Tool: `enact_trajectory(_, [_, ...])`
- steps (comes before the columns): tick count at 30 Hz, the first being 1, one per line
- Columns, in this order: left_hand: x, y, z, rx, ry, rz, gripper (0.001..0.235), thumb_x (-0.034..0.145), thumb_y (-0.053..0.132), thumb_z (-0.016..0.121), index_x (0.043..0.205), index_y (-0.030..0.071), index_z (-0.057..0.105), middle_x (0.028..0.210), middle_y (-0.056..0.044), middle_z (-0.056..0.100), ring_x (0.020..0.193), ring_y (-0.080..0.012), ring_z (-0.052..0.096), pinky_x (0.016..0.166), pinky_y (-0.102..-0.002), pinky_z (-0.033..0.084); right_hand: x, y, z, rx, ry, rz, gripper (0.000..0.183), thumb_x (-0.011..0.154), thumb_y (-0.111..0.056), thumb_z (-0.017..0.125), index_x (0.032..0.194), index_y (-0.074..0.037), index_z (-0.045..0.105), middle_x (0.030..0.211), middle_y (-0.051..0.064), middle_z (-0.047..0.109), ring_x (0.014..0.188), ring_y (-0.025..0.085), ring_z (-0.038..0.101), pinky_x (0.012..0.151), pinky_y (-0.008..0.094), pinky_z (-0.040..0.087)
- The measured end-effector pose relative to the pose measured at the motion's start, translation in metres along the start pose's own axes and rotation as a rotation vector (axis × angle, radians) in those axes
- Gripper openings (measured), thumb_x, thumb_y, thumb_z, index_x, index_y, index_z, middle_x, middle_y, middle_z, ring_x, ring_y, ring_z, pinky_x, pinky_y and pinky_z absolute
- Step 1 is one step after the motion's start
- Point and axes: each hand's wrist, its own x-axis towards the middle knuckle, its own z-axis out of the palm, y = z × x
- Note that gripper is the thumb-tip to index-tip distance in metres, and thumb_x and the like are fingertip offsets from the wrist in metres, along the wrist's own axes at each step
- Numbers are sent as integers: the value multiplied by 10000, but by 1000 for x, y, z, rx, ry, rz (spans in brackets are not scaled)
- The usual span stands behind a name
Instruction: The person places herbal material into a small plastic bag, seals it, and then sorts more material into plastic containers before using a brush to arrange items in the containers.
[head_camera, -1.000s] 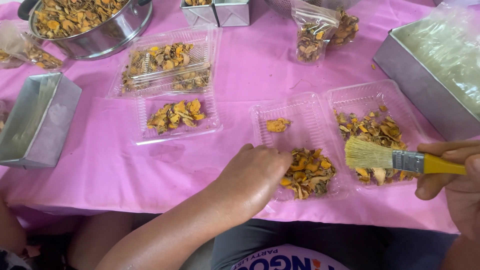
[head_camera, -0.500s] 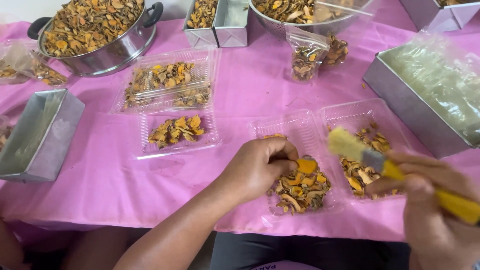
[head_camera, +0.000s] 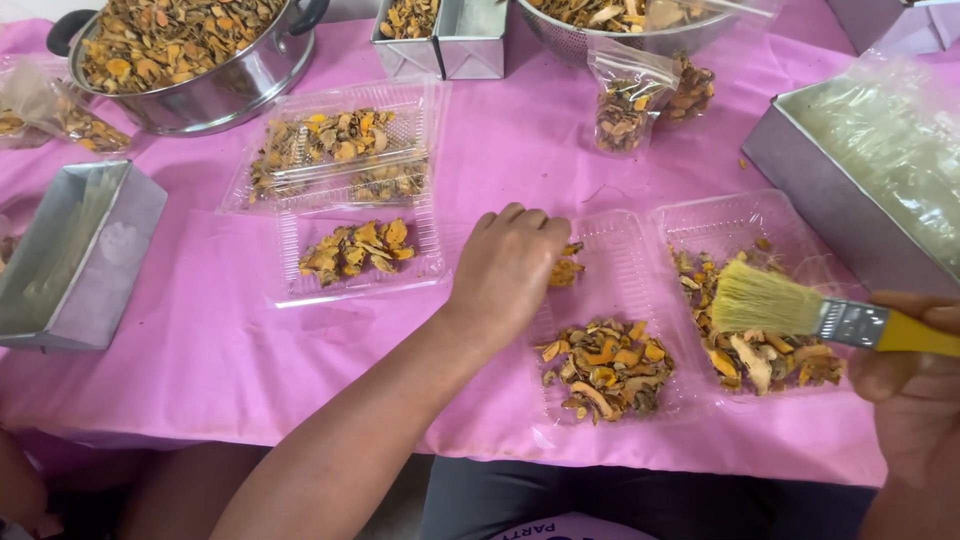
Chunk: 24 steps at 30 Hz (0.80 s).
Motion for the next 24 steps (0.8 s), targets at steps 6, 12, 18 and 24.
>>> enact_trajectory(6, [-3, 6, 8, 98, -82, 168, 76, 871, 41, 716, 916, 91, 752, 857, -86, 726, 869, -291, 657, 755, -453, 540, -2, -23, 26, -16, 72, 74, 274, 1255, -288, 366, 1289, -81, 543, 1413, 238, 640, 649, 180, 664, 846, 331, 666])
enact_trajectory(12, [-6, 3, -9, 86, -313, 148, 234, 883, 20, 678, 1015, 198, 753, 884, -41, 698, 902, -288, 646, 769, -461, 511, 1, -38, 49, -48, 46, 51, 277, 1238, -272, 366, 1294, -72, 549, 1380, 243, 650, 682, 184, 675, 815, 283, 653])
enact_trajectory(18, [0, -10, 23, 196, -221, 120, 142, 836, 9, 664, 840, 145, 706, 851, -45, 719, 845, -300, 676, 724, -465, 515, 2, -45, 63, -84, 27, 40, 281, 1222, -237, 357, 1257, -56, 568, 1329, 219, 674, 630, 169, 682, 796, 288, 664])
enact_trajectory(24, [-3, 18, 0, 153, -215, 104, 193, 774, -33, 762, 907, 105, 734, 861, -60, 736, 833, -270, 690, 779, -454, 544, -3, -42, 47, -115, 45, 41, 268, 1231, -212, 346, 1292, -36, 539, 1342, 242, 642, 661, 186, 678, 872, 312, 682])
